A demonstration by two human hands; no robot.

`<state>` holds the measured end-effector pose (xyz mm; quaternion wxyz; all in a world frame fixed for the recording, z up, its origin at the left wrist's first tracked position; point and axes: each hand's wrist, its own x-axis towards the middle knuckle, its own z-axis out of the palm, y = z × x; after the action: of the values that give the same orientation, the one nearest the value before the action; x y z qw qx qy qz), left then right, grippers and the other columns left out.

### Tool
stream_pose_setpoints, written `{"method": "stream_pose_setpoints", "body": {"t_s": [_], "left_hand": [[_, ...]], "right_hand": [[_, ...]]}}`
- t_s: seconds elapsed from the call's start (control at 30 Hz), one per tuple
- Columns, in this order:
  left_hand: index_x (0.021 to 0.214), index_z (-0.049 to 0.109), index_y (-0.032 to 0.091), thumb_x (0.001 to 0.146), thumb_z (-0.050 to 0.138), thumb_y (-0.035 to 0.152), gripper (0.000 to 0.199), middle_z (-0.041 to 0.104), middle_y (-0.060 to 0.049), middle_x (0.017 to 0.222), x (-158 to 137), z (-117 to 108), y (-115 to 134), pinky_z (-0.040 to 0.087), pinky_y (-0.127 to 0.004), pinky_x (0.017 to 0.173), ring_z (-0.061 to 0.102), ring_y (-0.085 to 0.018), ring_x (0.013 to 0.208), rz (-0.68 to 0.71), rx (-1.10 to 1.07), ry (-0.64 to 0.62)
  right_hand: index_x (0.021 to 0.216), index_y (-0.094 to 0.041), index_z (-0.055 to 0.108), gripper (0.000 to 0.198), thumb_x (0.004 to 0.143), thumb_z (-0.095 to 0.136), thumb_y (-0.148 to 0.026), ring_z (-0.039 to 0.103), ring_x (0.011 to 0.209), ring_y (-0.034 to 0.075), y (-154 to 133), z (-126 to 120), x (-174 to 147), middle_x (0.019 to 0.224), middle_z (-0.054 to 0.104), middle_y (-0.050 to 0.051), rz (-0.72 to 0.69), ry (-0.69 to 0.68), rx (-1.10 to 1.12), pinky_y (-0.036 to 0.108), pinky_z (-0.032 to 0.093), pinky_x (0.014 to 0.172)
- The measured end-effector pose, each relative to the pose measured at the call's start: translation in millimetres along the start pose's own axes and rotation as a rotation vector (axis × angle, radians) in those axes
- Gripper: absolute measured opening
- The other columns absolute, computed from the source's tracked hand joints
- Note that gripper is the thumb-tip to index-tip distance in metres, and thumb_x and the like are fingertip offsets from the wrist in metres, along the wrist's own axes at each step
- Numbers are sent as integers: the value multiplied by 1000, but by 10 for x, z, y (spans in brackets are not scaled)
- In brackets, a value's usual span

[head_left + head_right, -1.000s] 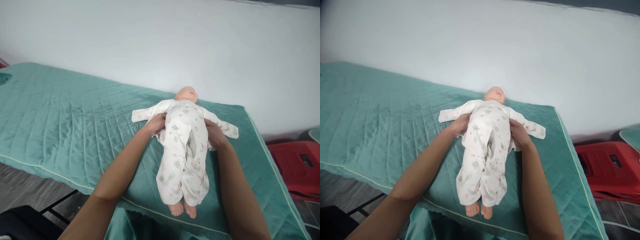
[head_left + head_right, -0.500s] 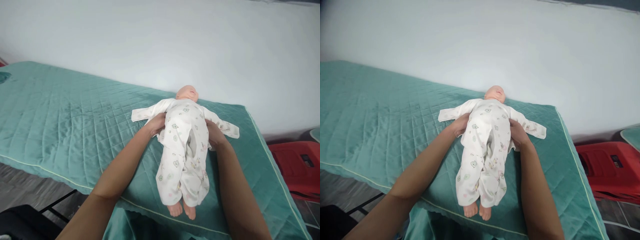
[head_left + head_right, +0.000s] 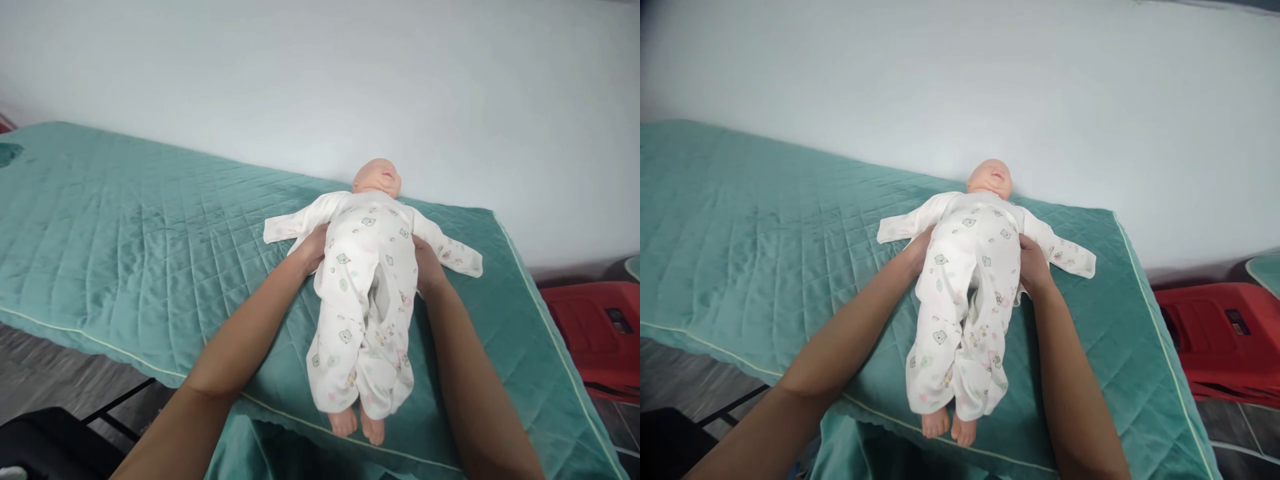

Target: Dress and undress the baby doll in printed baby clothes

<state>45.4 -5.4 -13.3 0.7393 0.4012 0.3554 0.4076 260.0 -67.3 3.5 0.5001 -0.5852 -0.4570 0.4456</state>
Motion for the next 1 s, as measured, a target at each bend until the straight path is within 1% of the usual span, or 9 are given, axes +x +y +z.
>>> {"method": "stream_pose_setpoints", "body": {"t_s": [0.1, 0.2, 0.33, 0.43, 0.5, 0.63, 0.77, 0.87, 1.0], "left_hand": [[97, 73, 13, 78, 72, 36, 29, 76, -8, 82, -5, -7, -17, 57, -33, 81, 71, -23, 88, 36, -1, -20], [99, 73, 14, 79, 69, 44, 37, 76, -8, 88, 26, -54, -62, 57, -37, 85, 71, -25, 92, 81, 55, -37], [96, 72, 15, 82, 59, 54, 43, 76, -9, 98, 65, -121, -104, 54, -45, 96, 68, -29, 101, 270, 300, 37], [95, 71, 16, 80, 61, 53, 41, 74, -10, 108, 51, -132, -94, 50, -48, 103, 65, -32, 109, 409, 532, 90], [93, 70, 17, 77, 64, 51, 37, 74, -11, 109, 37, -128, -87, 50, -47, 102, 63, -33, 111, 452, 639, 86], [88, 69, 22, 79, 60, 47, 28, 73, -10, 107, 54, -133, -117, 53, -47, 97, 65, -34, 109, 479, 692, 111], [84, 66, 22, 81, 56, 46, 26, 73, -10, 104, 89, -147, -157, 53, -50, 97, 66, -34, 104, 488, 712, 136], [87, 67, 20, 82, 56, 44, 27, 72, -11, 108, 76, -135, -153, 51, -49, 101, 65, -33, 106, 495, 719, 139], [92, 68, 20, 84, 57, 41, 26, 72, -10, 110, 14, -96, -109, 50, -47, 104, 64, -32, 111, 488, 695, 101]], "right_hand": [[96, -21, 74, 35, 69, 75, -44, 69, 96, 27, 47, -11, 6, 101, 77, 6, -48, -8, -12, 41, 54, 89], [102, -19, 74, 38, 71, 74, -42, 67, 103, 28, 79, -36, 17, 106, 76, 6, -98, -10, -108, 42, 51, 95], [100, -16, 76, 40, 72, 72, -44, 64, 108, 32, 88, -65, 35, 107, 76, 8, -148, 26, -235, 46, 49, 98], [99, -17, 76, 40, 71, 73, -46, 65, 109, 33, 90, -75, 44, 106, 76, 9, -145, 37, -224, 46, 49, 97], [96, -18, 77, 38, 70, 74, -46, 65, 109, 33, 91, -76, 47, 105, 77, 8, -129, 38, -201, 45, 49, 97], [96, -19, 77, 36, 71, 74, -44, 66, 106, 31, 95, -73, 47, 105, 77, 7, -101, 13, -147, 45, 50, 96], [97, -19, 77, 37, 70, 74, -44, 68, 99, 30, 107, -75, 59, 103, 77, 6, -93, -4, -128, 46, 50, 96], [99, -19, 77, 38, 70, 74, -45, 68, 100, 30, 124, -86, 76, 104, 77, 7, -107, -10, -151, 46, 49, 97], [101, -18, 76, 39, 73, 71, -45, 66, 104, 31, 146, -99, 91, 107, 76, 8, -154, 12, -226, 46, 47, 98]]}}
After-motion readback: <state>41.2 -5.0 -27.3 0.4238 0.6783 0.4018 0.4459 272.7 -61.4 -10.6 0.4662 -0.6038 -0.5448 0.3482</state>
